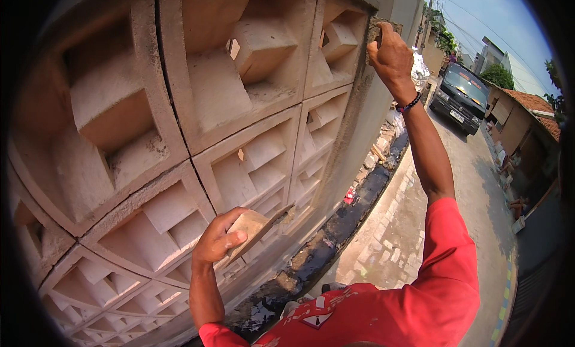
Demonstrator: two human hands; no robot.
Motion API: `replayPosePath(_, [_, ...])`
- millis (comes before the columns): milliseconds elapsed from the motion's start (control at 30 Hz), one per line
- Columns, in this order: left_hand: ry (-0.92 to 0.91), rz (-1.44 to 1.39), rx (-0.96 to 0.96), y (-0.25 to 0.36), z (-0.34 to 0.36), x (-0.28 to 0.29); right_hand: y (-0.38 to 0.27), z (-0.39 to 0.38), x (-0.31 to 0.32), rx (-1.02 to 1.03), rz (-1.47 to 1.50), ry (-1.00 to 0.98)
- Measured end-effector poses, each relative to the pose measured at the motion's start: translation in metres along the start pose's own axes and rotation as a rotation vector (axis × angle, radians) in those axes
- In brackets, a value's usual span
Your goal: The person applies plaster to a decorative lattice wall using a trowel and hawk. They repeatedly scoop plaster from the hawk and smooth it onto the wall surface, working along the edges of the lattice pattern.
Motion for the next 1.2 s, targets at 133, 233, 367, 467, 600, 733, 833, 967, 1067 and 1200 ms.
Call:
replayPosePath(133, [-0.017,0.024,-0.042,-0.001,0.001,0.001,0.003,0.010,-0.007,-0.040,-0.072,-0.019])
replayPosePath(233, [-0.021,0.043,-0.044,-0.003,0.000,0.003,0.000,0.017,-0.011,-0.039,-0.084,-0.069])
replayPosePath(367, [-0.025,0.058,-0.087,-0.004,0.000,0.003,-0.002,0.025,-0.013,-0.077,-0.116,-0.106])
replayPosePath(467, [-0.045,0.071,-0.059,-0.005,-0.001,0.005,-0.004,0.026,-0.014,-0.098,-0.117,-0.115])
replayPosePath(600, [-0.050,0.069,-0.104,0.001,-0.001,0.003,-0.005,0.012,-0.020,-0.135,-0.130,-0.158])
replayPosePath(733, [-0.052,0.067,-0.090,0.000,-0.001,0.004,-0.018,-0.032,-0.018,-0.176,-0.091,-0.264])
replayPosePath(833, [-0.040,0.052,-0.100,0.001,0.000,0.002,-0.020,-0.058,-0.012,-0.175,0.014,-0.213])
replayPosePath(967, [-0.052,0.057,-0.102,-0.001,0.001,0.003,-0.011,-0.031,0.000,-0.128,0.051,-0.071])
replayPosePath(1067, [-0.047,0.040,-0.055,0.000,0.001,0.002,-0.013,-0.008,0.005,-0.061,0.040,-0.042])
replayPosePath(1200, [-0.032,0.033,-0.005,-0.002,0.001,0.002,-0.005,0.014,-0.002,-0.044,-0.035,-0.078])
Point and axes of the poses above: each hand's wrist, its own z-axis towards the middle knuckle, its own x-axis out of the back of the hand, y = z × x, the point moved 4 cm from there along z, towards the middle knuckle, and after that the axes turned 4 degrees about x, right-handed, at the moved point
